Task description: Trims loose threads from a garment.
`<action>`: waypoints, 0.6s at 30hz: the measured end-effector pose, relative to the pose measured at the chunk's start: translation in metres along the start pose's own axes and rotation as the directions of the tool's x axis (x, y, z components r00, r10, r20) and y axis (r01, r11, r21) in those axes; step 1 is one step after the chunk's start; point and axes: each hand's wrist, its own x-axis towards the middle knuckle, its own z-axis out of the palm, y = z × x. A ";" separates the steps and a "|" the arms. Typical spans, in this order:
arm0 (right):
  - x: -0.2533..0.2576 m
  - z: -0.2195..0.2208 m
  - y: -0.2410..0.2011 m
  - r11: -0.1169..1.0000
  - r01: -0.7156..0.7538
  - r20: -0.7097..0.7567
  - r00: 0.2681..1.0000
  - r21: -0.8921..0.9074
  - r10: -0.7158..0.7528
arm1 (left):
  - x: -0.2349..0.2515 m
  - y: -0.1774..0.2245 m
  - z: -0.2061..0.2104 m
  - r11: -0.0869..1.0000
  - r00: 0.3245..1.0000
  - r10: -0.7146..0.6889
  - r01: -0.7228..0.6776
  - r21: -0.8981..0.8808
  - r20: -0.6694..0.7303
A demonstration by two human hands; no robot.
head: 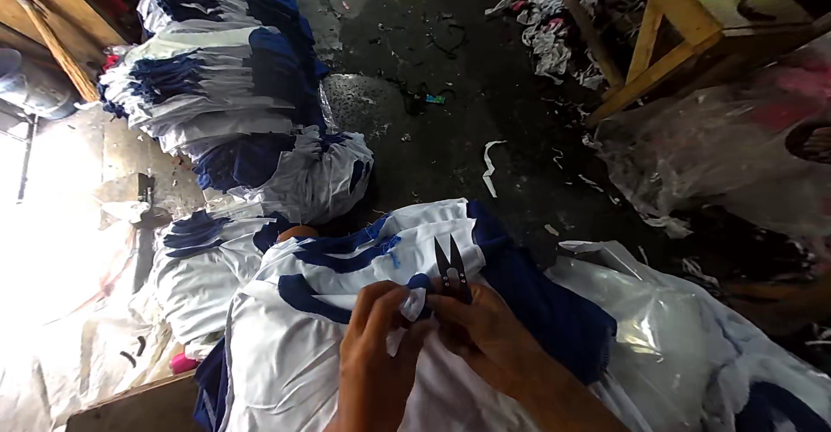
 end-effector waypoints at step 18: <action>0.004 0.004 0.000 0.993 0.028 -0.082 0.996 -0.114 -0.037 | 0.005 -0.005 0.006 0.987 0.995 0.096 -0.096 0.128 0.006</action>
